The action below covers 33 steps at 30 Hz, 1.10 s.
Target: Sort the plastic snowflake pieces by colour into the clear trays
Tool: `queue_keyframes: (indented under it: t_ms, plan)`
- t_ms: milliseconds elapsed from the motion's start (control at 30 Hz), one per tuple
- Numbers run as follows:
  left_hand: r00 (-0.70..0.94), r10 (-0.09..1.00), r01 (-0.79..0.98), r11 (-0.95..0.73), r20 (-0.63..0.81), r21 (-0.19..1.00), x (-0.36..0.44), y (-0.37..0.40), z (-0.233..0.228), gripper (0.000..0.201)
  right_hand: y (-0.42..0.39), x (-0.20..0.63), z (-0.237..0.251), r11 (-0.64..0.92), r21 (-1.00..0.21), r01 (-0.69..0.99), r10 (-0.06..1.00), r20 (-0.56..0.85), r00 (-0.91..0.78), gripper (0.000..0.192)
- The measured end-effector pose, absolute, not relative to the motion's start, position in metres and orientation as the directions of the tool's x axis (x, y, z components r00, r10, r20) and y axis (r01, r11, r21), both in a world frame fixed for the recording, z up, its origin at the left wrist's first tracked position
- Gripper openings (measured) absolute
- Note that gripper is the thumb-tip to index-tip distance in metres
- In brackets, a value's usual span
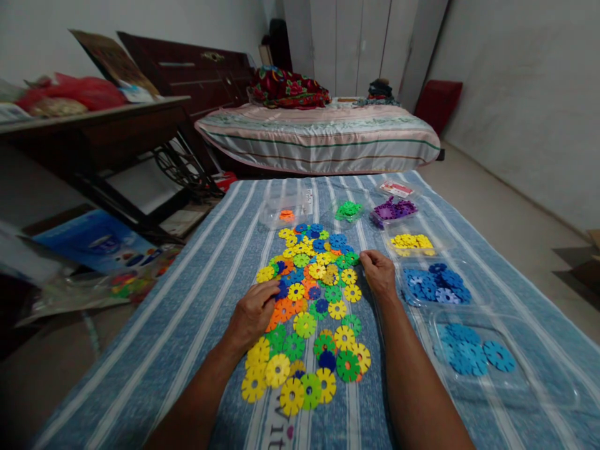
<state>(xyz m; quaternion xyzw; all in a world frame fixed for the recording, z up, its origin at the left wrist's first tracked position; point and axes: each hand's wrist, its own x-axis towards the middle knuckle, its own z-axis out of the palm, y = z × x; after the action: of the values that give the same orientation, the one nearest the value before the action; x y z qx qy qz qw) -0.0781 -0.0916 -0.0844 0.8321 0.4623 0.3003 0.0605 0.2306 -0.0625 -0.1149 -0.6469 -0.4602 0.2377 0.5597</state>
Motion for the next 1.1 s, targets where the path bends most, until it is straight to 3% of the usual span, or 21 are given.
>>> queue_keyframes:
  t_ms: [300,700,1100]
  plan:
    - [0.512,0.8,0.735,-0.597,0.313,0.321,-0.087,-0.137,-0.057,0.009,-0.065,0.231,-0.109,0.02,-0.945,0.326,0.856,0.185,0.483,0.035]
    - [0.454,0.868,0.815,-0.496,0.203,0.299,-0.104,-0.17,-0.074,0.027,-0.066,0.231,-0.11,0.025,-0.929,0.369,0.846,0.216,0.487,0.034]
    - [0.398,0.895,0.776,-0.445,0.201,0.447,-0.093,-0.17,-0.054,0.008,-0.064,0.231,-0.114,0.02,-0.934,0.356,0.855,0.2,0.478,0.034]
